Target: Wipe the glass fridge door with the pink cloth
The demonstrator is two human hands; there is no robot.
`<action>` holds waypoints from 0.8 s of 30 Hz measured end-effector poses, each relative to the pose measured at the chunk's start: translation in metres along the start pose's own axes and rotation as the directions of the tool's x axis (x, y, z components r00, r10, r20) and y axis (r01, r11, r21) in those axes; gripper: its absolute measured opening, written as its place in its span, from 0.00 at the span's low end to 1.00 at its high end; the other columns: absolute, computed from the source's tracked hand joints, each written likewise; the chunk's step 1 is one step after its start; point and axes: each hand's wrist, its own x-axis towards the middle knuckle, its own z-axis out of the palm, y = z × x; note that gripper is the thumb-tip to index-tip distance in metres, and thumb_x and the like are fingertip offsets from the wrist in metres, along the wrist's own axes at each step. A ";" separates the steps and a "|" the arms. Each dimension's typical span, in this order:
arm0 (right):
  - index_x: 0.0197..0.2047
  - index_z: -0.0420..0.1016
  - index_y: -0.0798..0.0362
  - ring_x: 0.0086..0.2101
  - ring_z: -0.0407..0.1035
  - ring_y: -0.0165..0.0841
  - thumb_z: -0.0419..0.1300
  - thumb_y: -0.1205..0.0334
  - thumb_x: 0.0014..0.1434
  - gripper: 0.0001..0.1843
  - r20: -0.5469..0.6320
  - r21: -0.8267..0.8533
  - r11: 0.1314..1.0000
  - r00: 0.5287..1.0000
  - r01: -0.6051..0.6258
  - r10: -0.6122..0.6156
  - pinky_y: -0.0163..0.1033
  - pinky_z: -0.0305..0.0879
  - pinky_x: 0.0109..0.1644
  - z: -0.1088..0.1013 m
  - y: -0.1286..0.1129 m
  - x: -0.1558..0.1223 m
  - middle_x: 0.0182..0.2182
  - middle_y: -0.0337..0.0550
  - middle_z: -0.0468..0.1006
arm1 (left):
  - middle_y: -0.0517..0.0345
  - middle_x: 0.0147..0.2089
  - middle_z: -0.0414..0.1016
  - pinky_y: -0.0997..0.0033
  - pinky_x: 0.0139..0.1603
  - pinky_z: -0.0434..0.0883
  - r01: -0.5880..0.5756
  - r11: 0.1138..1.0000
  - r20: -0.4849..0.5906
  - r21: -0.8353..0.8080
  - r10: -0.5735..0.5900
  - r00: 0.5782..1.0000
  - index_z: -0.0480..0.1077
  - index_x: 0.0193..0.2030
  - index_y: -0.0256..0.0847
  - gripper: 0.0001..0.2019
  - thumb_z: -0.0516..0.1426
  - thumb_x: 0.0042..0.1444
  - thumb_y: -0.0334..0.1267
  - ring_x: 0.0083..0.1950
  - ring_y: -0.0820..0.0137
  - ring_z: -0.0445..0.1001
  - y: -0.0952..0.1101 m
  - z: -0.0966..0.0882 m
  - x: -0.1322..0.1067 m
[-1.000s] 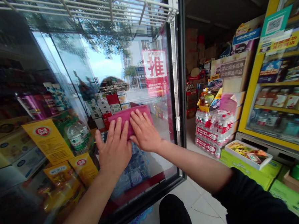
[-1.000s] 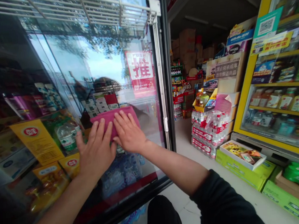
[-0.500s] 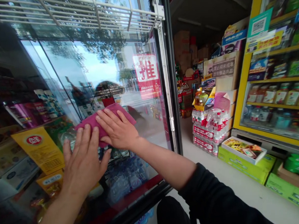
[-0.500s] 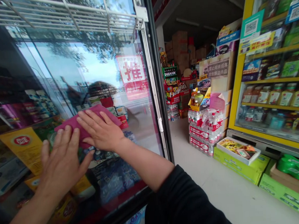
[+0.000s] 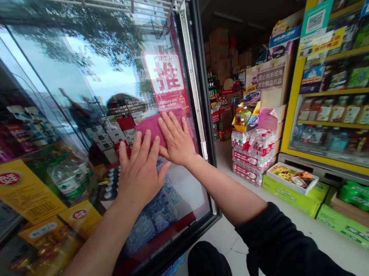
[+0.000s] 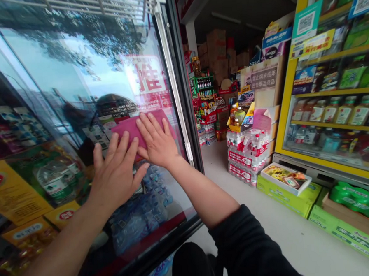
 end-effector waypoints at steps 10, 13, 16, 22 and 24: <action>0.81 0.55 0.66 0.82 0.29 0.42 0.45 0.52 0.77 0.38 -0.057 0.043 0.988 0.987 -0.148 0.150 0.63 0.30 0.83 0.004 0.013 -0.034 0.81 0.61 0.48 | 0.43 0.85 0.47 0.36 0.85 0.37 -0.059 0.997 0.012 -0.044 0.060 0.998 0.62 0.80 0.27 0.34 0.55 0.73 0.44 0.87 0.49 0.45 0.026 0.018 0.012; 0.81 0.55 0.66 0.82 0.29 0.42 0.46 0.52 0.77 0.38 -0.063 0.054 0.986 0.985 -0.160 0.163 0.62 0.31 0.83 0.006 0.009 -0.045 0.81 0.61 0.49 | 0.44 0.85 0.46 0.36 0.85 0.35 -0.060 0.997 0.025 -0.052 0.061 0.998 0.62 0.80 0.27 0.34 0.55 0.71 0.43 0.87 0.50 0.44 0.030 0.021 0.004; 0.81 0.56 0.66 0.82 0.29 0.42 0.47 0.53 0.76 0.38 -0.059 0.051 0.985 0.984 -0.165 0.168 0.62 0.32 0.83 0.009 0.006 -0.060 0.81 0.61 0.49 | 0.45 0.85 0.46 0.36 0.85 0.35 -0.061 0.996 0.039 -0.060 0.064 0.997 0.62 0.79 0.27 0.34 0.55 0.71 0.42 0.87 0.50 0.44 0.036 0.024 -0.005; 0.79 0.56 0.69 0.82 0.30 0.43 0.50 0.55 0.75 0.37 -0.097 0.020 0.989 0.984 -0.146 0.147 0.61 0.36 0.83 0.014 0.001 -0.089 0.79 0.65 0.54 | 0.47 0.86 0.43 0.36 0.86 0.36 -0.049 0.997 0.100 -0.060 0.055 0.993 0.62 0.80 0.28 0.34 0.56 0.70 0.42 0.87 0.51 0.44 0.048 0.033 -0.023; 0.79 0.57 0.69 0.82 0.31 0.44 0.51 0.56 0.75 0.36 -0.103 0.017 0.990 0.984 -0.141 0.142 0.61 0.37 0.83 0.015 0.000 -0.096 0.78 0.66 0.55 | 0.48 0.86 0.42 0.36 0.86 0.36 -0.043 0.997 0.113 -0.065 0.050 0.992 0.62 0.80 0.28 0.34 0.56 0.70 0.42 0.87 0.51 0.44 0.052 0.036 -0.029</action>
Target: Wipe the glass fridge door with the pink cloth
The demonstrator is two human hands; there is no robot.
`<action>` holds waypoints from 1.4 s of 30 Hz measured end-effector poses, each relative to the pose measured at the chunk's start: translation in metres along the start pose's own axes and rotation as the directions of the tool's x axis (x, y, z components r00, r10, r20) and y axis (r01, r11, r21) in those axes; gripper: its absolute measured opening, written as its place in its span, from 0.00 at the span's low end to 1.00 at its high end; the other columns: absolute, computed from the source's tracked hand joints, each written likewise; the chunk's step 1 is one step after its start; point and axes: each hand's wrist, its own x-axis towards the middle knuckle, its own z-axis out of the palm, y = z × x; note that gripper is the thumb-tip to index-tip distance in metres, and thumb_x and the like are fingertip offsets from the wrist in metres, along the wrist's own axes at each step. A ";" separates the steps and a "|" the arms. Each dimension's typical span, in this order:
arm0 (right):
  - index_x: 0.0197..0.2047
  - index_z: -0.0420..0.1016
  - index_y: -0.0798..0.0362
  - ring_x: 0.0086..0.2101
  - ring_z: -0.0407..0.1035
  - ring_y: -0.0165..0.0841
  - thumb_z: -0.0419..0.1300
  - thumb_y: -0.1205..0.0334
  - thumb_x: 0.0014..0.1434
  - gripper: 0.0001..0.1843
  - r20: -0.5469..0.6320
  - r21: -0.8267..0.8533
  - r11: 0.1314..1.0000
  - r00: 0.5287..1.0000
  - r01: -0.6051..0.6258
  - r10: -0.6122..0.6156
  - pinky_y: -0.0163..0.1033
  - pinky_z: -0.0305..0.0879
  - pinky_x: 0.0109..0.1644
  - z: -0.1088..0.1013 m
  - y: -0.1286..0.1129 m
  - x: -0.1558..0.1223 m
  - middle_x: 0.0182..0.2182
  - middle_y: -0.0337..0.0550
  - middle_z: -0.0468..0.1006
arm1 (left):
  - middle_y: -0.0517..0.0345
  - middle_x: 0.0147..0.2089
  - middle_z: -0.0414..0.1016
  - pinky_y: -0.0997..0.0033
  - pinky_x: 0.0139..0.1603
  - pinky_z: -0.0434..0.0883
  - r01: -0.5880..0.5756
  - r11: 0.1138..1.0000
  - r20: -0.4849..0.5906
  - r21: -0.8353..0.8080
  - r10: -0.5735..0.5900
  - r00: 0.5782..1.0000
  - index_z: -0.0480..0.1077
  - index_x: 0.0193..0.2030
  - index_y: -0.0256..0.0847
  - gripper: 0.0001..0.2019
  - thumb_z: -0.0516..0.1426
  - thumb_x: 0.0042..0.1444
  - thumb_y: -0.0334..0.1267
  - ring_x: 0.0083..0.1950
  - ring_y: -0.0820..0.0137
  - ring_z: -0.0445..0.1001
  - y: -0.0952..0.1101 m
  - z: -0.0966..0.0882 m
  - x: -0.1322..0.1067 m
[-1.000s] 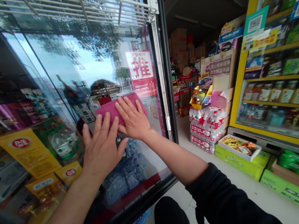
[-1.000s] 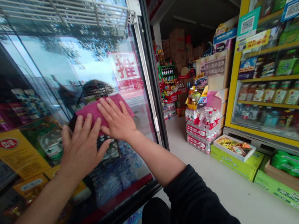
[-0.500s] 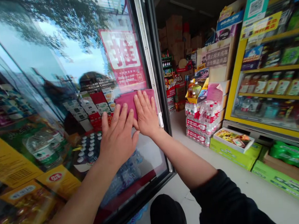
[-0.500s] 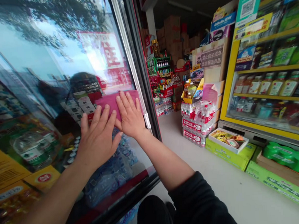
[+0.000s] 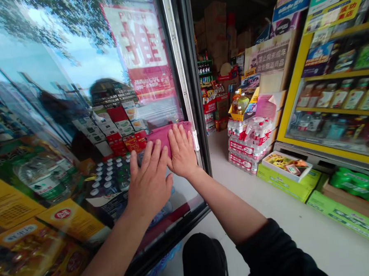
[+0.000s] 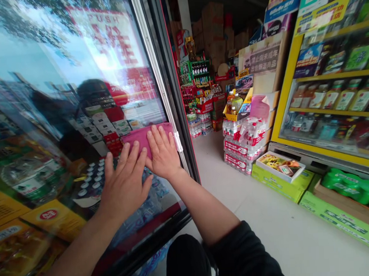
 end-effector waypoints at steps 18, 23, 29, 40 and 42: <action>0.77 0.60 0.68 0.81 0.39 0.47 0.51 0.57 0.76 0.33 -0.012 -0.070 0.997 1.000 -0.015 0.015 0.63 0.43 0.82 0.003 -0.005 -0.066 0.74 0.67 0.64 | 0.50 0.85 0.43 0.41 0.87 0.36 0.041 0.994 0.071 -0.101 -0.034 0.997 0.65 0.78 0.29 0.35 0.62 0.66 0.39 0.86 0.55 0.47 0.029 0.024 -0.039; 0.80 0.52 0.66 0.81 0.38 0.47 0.49 0.59 0.76 0.35 -0.029 -0.091 0.994 0.998 -0.065 0.063 0.63 0.40 0.82 0.004 -0.014 -0.074 0.73 0.69 0.65 | 0.52 0.85 0.44 0.40 0.86 0.35 0.043 0.990 0.083 -0.134 -0.032 0.996 0.63 0.79 0.32 0.36 0.62 0.65 0.37 0.87 0.57 0.45 0.033 0.030 -0.046; 0.85 0.41 0.66 0.81 0.36 0.54 0.46 0.53 0.79 0.40 -0.065 -0.081 0.981 0.983 -0.176 0.171 0.69 0.38 0.80 0.005 -0.042 -0.070 0.78 0.72 0.53 | 0.52 0.86 0.46 0.40 0.85 0.40 0.081 0.983 0.027 -0.167 -0.077 0.997 0.60 0.80 0.34 0.33 0.56 0.71 0.38 0.87 0.56 0.43 0.023 0.016 -0.061; 0.72 0.67 0.69 0.81 0.32 0.51 0.43 0.40 0.80 0.40 0.070 -0.003 1.000 0.998 0.005 -0.005 0.64 0.31 0.82 0.022 -0.131 -0.054 0.73 0.72 0.64 | 0.40 0.84 0.52 0.52 0.85 0.43 0.506 0.837 -0.086 -0.207 -0.531 0.843 0.50 0.84 0.32 0.36 0.53 0.75 0.45 0.86 0.57 0.47 -0.005 -0.019 -0.198; 0.72 0.70 0.66 0.81 0.31 0.48 0.46 0.40 0.80 0.38 0.097 0.037 0.997 0.993 0.060 -0.064 0.63 0.29 0.82 0.028 -0.154 -0.051 0.73 0.67 0.65 | 0.40 0.83 0.53 0.55 0.85 0.45 0.560 0.803 -0.097 -0.203 -0.586 0.805 0.48 0.85 0.31 0.38 0.53 0.75 0.46 0.86 0.59 0.48 -0.008 -0.023 -0.217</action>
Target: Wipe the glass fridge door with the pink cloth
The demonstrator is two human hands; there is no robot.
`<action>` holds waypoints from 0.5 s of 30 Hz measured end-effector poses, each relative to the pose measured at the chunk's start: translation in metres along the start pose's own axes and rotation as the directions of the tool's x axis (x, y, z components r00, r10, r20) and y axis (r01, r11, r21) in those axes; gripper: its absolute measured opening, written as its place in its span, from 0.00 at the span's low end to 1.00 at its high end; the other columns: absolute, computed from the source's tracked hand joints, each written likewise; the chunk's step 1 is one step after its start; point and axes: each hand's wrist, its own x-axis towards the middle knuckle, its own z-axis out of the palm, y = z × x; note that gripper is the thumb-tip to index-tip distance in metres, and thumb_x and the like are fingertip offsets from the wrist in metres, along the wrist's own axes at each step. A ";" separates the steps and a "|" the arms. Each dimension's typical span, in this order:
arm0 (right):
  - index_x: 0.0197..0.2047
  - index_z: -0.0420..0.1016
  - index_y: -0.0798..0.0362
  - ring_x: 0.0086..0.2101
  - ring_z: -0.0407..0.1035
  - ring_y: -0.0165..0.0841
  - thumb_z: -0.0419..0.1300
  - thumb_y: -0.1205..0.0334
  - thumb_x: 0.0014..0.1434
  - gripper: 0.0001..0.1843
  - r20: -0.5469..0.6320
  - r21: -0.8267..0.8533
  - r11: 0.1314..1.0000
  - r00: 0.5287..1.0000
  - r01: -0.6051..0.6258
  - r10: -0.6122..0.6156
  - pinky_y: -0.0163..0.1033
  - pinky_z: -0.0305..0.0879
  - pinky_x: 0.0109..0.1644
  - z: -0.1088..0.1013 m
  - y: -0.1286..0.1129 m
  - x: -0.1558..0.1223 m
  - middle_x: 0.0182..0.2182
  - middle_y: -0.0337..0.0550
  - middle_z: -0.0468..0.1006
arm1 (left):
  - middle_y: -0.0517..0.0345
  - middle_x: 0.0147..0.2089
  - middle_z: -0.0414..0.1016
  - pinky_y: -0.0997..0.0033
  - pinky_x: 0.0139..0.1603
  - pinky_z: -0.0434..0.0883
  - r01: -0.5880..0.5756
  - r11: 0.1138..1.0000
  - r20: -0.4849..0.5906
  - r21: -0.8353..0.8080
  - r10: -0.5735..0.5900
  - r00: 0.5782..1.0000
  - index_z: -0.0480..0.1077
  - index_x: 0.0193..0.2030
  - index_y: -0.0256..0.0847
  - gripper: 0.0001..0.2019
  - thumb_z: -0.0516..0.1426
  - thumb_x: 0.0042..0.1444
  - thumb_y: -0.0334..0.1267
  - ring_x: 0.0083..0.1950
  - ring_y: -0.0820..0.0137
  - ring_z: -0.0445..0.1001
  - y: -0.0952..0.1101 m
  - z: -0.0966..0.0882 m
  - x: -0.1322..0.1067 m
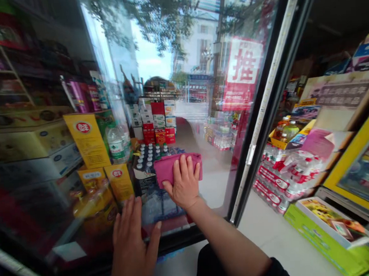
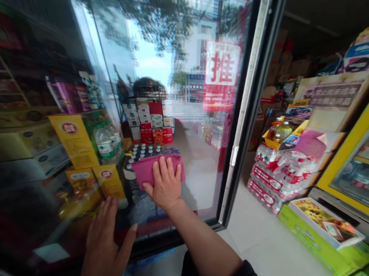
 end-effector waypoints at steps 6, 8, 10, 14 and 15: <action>0.75 0.69 0.60 0.82 0.28 0.44 0.57 0.41 0.76 0.37 0.063 0.098 0.981 0.983 0.167 -0.174 0.62 0.22 0.83 0.028 -0.074 0.018 0.81 0.53 0.51 | 0.38 0.82 0.55 0.37 0.79 0.59 0.131 0.987 -0.058 0.095 -0.126 0.990 0.45 0.86 0.36 0.40 0.52 0.75 0.50 0.84 0.49 0.54 -0.031 -0.022 -0.014; 0.78 0.67 0.59 0.82 0.27 0.44 0.57 0.42 0.76 0.38 0.068 0.138 0.960 0.964 0.245 -0.256 0.61 0.20 0.83 0.038 -0.100 0.028 0.82 0.49 0.45 | 0.37 0.82 0.55 0.33 0.76 0.62 0.172 0.974 -0.078 0.148 -0.162 0.984 0.44 0.86 0.37 0.39 0.51 0.76 0.50 0.83 0.47 0.56 -0.045 -0.028 -0.015; 0.80 0.63 0.60 0.82 0.26 0.43 0.57 0.44 0.76 0.39 0.071 0.194 0.921 0.931 0.339 -0.358 0.60 0.19 0.83 0.048 -0.124 0.038 0.82 0.48 0.41 | 0.36 0.82 0.55 0.31 0.74 0.66 0.215 0.955 -0.105 0.205 -0.197 0.975 0.43 0.86 0.37 0.38 0.50 0.76 0.48 0.82 0.44 0.58 -0.060 -0.032 -0.017; 0.83 0.56 0.61 0.82 0.24 0.41 0.60 0.48 0.75 0.42 0.096 0.294 0.833 0.852 0.470 -0.515 0.58 0.17 0.83 0.058 -0.149 0.058 0.83 0.47 0.40 | 0.33 0.81 0.57 0.31 0.71 0.69 0.284 0.922 -0.157 0.264 -0.249 0.956 0.44 0.85 0.36 0.36 0.49 0.76 0.45 0.80 0.41 0.61 -0.082 -0.042 -0.013; 0.83 0.56 0.61 0.82 0.25 0.40 0.61 0.48 0.75 0.43 0.105 0.311 0.817 0.837 0.486 -0.537 0.57 0.17 0.83 0.057 -0.147 0.062 0.83 0.46 0.40 | 0.33 0.81 0.57 0.32 0.72 0.68 0.300 0.918 -0.168 0.260 -0.264 0.950 0.45 0.85 0.37 0.36 0.50 0.76 0.45 0.80 0.42 0.61 -0.083 -0.044 -0.010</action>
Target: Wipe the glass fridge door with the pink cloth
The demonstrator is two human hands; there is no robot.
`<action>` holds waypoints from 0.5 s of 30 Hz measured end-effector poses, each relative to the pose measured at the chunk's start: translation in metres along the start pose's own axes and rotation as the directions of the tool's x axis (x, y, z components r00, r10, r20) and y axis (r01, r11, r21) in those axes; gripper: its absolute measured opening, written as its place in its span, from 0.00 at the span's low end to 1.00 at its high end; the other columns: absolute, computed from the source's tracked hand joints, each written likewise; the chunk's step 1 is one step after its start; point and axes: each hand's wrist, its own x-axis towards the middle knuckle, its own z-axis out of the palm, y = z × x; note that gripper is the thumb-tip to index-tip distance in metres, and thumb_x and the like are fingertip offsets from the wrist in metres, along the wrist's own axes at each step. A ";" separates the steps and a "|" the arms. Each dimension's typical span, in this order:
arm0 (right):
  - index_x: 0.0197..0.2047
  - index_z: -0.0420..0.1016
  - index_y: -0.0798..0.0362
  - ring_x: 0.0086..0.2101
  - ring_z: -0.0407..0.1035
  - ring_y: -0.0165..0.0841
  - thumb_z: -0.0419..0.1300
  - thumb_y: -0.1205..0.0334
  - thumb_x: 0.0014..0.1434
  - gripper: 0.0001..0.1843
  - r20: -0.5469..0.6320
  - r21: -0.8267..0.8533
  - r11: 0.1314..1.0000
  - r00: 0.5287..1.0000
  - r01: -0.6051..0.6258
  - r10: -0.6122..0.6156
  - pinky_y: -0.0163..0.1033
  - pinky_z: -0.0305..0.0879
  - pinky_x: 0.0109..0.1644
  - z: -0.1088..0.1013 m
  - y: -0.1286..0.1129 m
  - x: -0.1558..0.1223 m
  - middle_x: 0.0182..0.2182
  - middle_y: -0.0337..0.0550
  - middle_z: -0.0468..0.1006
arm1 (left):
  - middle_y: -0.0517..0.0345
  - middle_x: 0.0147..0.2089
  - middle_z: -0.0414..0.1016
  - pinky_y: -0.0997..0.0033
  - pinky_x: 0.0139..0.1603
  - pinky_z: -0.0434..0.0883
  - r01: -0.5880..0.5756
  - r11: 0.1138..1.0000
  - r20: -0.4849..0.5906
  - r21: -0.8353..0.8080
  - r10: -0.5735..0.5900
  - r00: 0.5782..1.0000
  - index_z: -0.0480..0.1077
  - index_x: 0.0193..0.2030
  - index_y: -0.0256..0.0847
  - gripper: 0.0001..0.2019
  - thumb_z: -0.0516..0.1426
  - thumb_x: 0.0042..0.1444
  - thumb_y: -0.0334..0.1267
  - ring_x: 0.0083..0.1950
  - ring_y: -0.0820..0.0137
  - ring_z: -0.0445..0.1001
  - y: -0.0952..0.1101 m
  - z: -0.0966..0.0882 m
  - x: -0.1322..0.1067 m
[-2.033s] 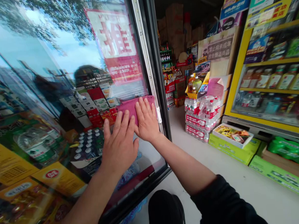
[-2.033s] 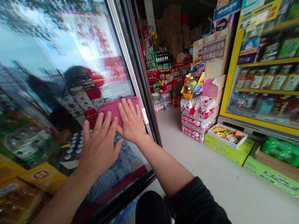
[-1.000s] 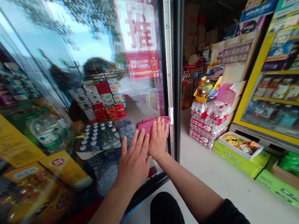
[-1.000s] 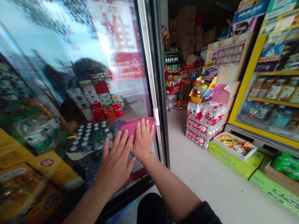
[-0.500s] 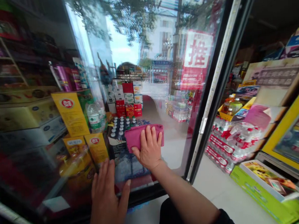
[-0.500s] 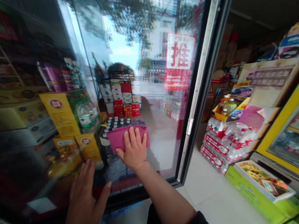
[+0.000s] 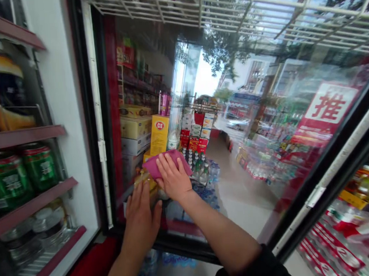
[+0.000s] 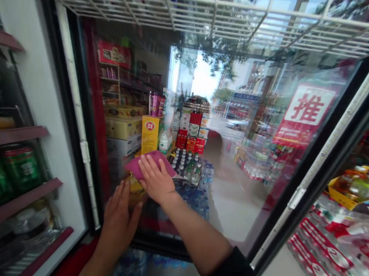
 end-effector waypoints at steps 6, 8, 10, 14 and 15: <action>0.81 0.61 0.57 0.81 0.39 0.38 0.61 0.47 0.75 0.40 0.118 -0.083 0.996 0.993 0.037 -0.027 0.54 0.21 0.84 -0.056 0.061 -0.050 0.81 0.43 0.50 | 0.37 0.83 0.53 0.35 0.77 0.63 0.042 0.995 0.002 -0.089 -0.042 0.999 0.44 0.85 0.37 0.37 0.52 0.76 0.45 0.83 0.47 0.55 0.011 -0.012 0.010; 0.79 0.66 0.58 0.80 0.45 0.41 0.58 0.49 0.76 0.35 0.124 -0.195 0.981 0.992 0.012 0.012 0.56 0.26 0.85 -0.080 0.089 -0.084 0.79 0.47 0.55 | 0.37 0.83 0.52 0.35 0.78 0.62 0.052 0.992 0.002 -0.113 -0.053 0.999 0.43 0.85 0.37 0.38 0.53 0.76 0.45 0.84 0.48 0.55 0.013 -0.012 0.005; 0.74 0.72 0.61 0.79 0.46 0.47 0.56 0.50 0.76 0.33 0.122 -0.303 0.953 0.992 0.010 0.028 0.62 0.32 0.84 -0.101 0.111 -0.114 0.78 0.54 0.57 | 0.38 0.83 0.52 0.35 0.78 0.62 0.070 0.988 0.017 -0.136 -0.068 0.998 0.43 0.85 0.37 0.38 0.53 0.76 0.45 0.84 0.49 0.54 0.013 -0.011 -0.002; 0.72 0.72 0.71 0.81 0.38 0.52 0.53 0.55 0.74 0.33 0.127 -0.393 0.918 0.986 -0.053 0.111 0.68 0.38 0.82 -0.118 0.120 -0.140 0.79 0.64 0.53 | 0.37 0.83 0.52 0.35 0.78 0.62 0.115 0.978 0.061 -0.176 -0.106 0.992 0.42 0.85 0.37 0.38 0.53 0.76 0.44 0.84 0.50 0.53 0.011 -0.007 -0.011; 0.71 0.71 0.74 0.81 0.35 0.53 0.53 0.54 0.74 0.34 0.119 -0.396 0.914 0.983 -0.085 0.143 0.69 0.38 0.82 -0.116 0.115 -0.138 0.79 0.67 0.52 | 0.37 0.83 0.52 0.35 0.78 0.63 0.120 0.976 0.064 -0.183 -0.110 0.992 0.42 0.85 0.38 0.38 0.53 0.76 0.44 0.84 0.50 0.53 0.010 -0.007 -0.012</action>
